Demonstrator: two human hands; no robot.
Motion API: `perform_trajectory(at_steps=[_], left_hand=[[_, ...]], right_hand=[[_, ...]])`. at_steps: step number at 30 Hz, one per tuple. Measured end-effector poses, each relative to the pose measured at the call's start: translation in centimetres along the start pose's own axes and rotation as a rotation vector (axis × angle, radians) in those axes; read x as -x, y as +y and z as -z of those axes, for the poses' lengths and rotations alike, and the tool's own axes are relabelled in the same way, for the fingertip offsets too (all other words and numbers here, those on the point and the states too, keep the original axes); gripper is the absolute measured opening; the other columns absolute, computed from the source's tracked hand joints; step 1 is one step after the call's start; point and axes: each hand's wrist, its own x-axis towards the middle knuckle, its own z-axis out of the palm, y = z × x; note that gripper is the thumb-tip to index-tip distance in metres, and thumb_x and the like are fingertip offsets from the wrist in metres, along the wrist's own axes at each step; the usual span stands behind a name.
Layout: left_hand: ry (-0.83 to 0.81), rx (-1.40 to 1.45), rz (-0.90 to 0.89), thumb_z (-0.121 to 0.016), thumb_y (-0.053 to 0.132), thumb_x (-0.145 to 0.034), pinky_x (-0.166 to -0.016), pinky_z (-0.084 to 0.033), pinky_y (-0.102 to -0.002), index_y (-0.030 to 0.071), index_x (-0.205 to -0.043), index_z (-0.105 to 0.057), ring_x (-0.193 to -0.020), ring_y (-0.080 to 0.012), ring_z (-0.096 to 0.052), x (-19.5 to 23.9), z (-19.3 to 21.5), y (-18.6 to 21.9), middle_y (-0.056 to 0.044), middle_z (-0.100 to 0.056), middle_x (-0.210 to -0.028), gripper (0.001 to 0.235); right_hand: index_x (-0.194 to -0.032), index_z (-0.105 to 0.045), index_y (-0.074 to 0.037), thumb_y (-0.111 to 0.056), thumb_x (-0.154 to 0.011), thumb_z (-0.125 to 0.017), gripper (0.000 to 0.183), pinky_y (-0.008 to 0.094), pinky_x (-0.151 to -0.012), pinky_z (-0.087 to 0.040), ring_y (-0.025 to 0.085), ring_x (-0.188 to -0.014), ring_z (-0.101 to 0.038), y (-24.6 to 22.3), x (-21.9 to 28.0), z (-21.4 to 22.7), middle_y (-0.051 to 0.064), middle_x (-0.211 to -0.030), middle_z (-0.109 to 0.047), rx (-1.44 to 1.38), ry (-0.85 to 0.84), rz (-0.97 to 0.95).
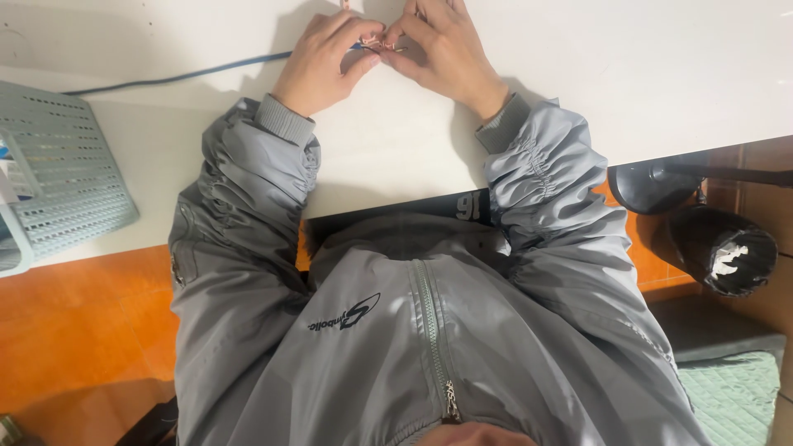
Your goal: Wiring electrical plugs by inserting wires into terminals and securing them using a screwdriver
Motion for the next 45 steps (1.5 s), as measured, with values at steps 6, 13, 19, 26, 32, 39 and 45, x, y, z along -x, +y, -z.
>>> perform_trajectory(at_steps=[6,13,19,26,32,39,45], left_hand=[[-0.011,-0.029,0.028,-0.075,0.022,-0.121,-0.108,-0.051,-0.053,0.003,-0.154,-0.065,-0.120,-0.0388,-0.067,-0.4,-0.9,-0.7,-0.015,-0.068,-0.139,0.039],[-0.016,-0.036,0.041,-0.073,0.024,-0.121,-0.104,-0.055,-0.054,0.002,-0.151,-0.066,-0.114,-0.0362,-0.069,-0.9,-0.7,-0.4,-0.014,-0.069,-0.135,0.038],[0.023,-0.030,0.029,-0.071,0.027,-0.121,-0.107,-0.053,-0.050,0.007,-0.150,-0.069,-0.113,-0.0336,-0.067,-0.1,-0.6,-0.6,-0.010,-0.070,-0.132,0.036],[0.013,-0.050,0.021,-0.069,0.028,-0.121,-0.106,-0.053,-0.053,0.007,-0.148,-0.070,-0.111,-0.0343,-0.069,1.4,-1.0,-1.6,-0.011,-0.070,-0.132,0.035],[0.041,-0.032,0.002,-0.071,0.027,-0.121,-0.105,-0.054,-0.051,0.010,-0.145,-0.076,-0.107,-0.0349,-0.067,2.2,-1.2,-2.0,-0.009,-0.070,-0.130,0.030],[0.085,-0.032,0.003,-0.079,0.023,-0.118,-0.113,-0.053,-0.050,0.011,-0.146,-0.079,-0.113,-0.0338,-0.066,2.8,-1.5,-2.5,-0.007,-0.068,-0.130,0.030],[0.028,-0.004,0.041,-0.077,0.022,-0.119,-0.112,-0.051,-0.049,0.010,-0.147,-0.076,-0.115,-0.0316,-0.064,2.2,-0.6,-1.6,-0.005,-0.067,-0.131,0.030]], right_hand=[[-0.115,-0.081,-0.009,-0.022,-0.121,-0.086,0.014,0.043,-0.088,-0.034,0.028,-0.145,-0.059,0.3,0.1,0.6,0.008,-0.110,-0.050,-0.037,-0.011,0.008],[-0.127,-0.085,-0.011,-0.030,-0.118,-0.085,0.021,0.042,-0.091,-0.039,0.024,-0.106,-0.054,0.7,0.3,0.7,0.006,-0.115,-0.053,-0.006,-0.029,0.010],[-0.115,-0.082,-0.010,-0.025,-0.113,-0.092,0.018,0.044,-0.095,-0.039,0.027,-0.124,-0.064,0.5,0.3,-0.2,0.005,-0.111,-0.054,-0.032,-0.031,-0.056],[-0.126,-0.087,-0.014,-0.026,-0.114,-0.087,0.017,0.044,-0.093,-0.037,0.022,-0.111,-0.056,-0.9,-0.1,-1.0,0.003,-0.109,-0.049,-0.028,-0.060,-0.062],[-0.121,-0.078,-0.014,-0.029,-0.115,-0.084,0.017,0.044,-0.097,-0.040,0.028,-0.138,-0.065,-1.3,0.1,-1.4,0.005,-0.115,-0.052,0.034,-0.038,-0.068],[-0.119,-0.083,-0.013,-0.028,-0.117,-0.083,0.015,0.041,-0.093,-0.040,0.023,-0.108,-0.058,-1.5,0.1,-2.0,0.005,-0.113,-0.052,0.070,0.016,0.026],[-0.120,-0.080,-0.014,-0.040,-0.119,-0.080,0.026,0.045,-0.095,-0.041,0.029,-0.140,-0.060,-1.5,-0.1,-1.4,0.013,-0.125,-0.058,0.102,0.000,-0.026]])
